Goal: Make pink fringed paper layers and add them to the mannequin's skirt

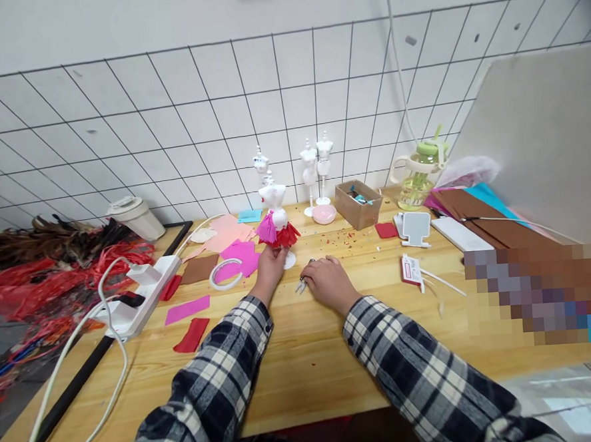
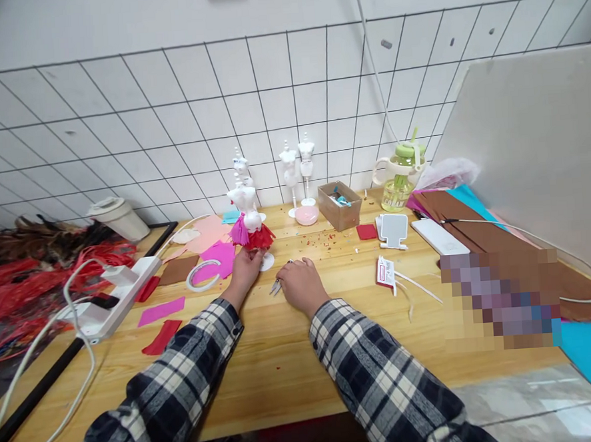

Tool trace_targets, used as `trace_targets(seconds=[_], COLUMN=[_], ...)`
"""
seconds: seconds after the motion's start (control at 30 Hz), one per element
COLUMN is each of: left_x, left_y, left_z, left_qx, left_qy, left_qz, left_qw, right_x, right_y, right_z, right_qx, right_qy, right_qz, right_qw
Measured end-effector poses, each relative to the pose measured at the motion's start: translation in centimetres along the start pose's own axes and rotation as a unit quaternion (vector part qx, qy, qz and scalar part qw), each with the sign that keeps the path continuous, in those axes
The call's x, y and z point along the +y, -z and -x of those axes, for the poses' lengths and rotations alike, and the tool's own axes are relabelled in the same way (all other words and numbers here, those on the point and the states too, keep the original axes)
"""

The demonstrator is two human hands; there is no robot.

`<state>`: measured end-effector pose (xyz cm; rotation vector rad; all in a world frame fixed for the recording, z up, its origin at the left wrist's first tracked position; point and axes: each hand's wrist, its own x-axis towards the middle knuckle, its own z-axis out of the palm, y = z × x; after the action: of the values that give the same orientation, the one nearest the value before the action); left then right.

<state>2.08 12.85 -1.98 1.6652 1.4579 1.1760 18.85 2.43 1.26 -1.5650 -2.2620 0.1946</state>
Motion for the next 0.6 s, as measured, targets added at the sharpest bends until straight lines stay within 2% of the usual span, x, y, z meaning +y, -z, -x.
trace_targets(seconds=[0.17,0.33,0.4,0.5,0.57,0.6], left_x=[-0.3,-0.2,0.2,0.7,0.6,0.4], left_y=[0.5,0.5,1.2,3.8,6.6,8.1], left_z=[0.6,1.1,1.6,2.4,2.9,3.1], left_qx=[-0.005,-0.018,-0.013,0.011,0.023,0.01], left_qy=[-0.038,-0.033,-0.035,-0.058,-0.072,-0.084], left_qz=[-0.07,-0.114,-0.139,-0.196,-0.26,-0.301], left_qw=[0.997,0.993,0.99,0.979,0.963,0.95], right_x=[0.2,0.3,0.5,0.8,0.9,0.9], right_y=[-0.2,-0.3,-0.4,-0.7,-0.7,-0.7], right_z=[0.0,0.1,0.1,0.1,0.1,0.1], right_qx=[0.008,0.016,0.021,0.035,0.053,0.064], right_qy=[-0.022,-0.02,-0.022,-0.029,-0.025,-0.021], right_qz=[-0.009,-0.009,-0.008,-0.012,-0.014,-0.014], right_qw=[1.0,1.0,0.999,0.999,0.998,0.998])
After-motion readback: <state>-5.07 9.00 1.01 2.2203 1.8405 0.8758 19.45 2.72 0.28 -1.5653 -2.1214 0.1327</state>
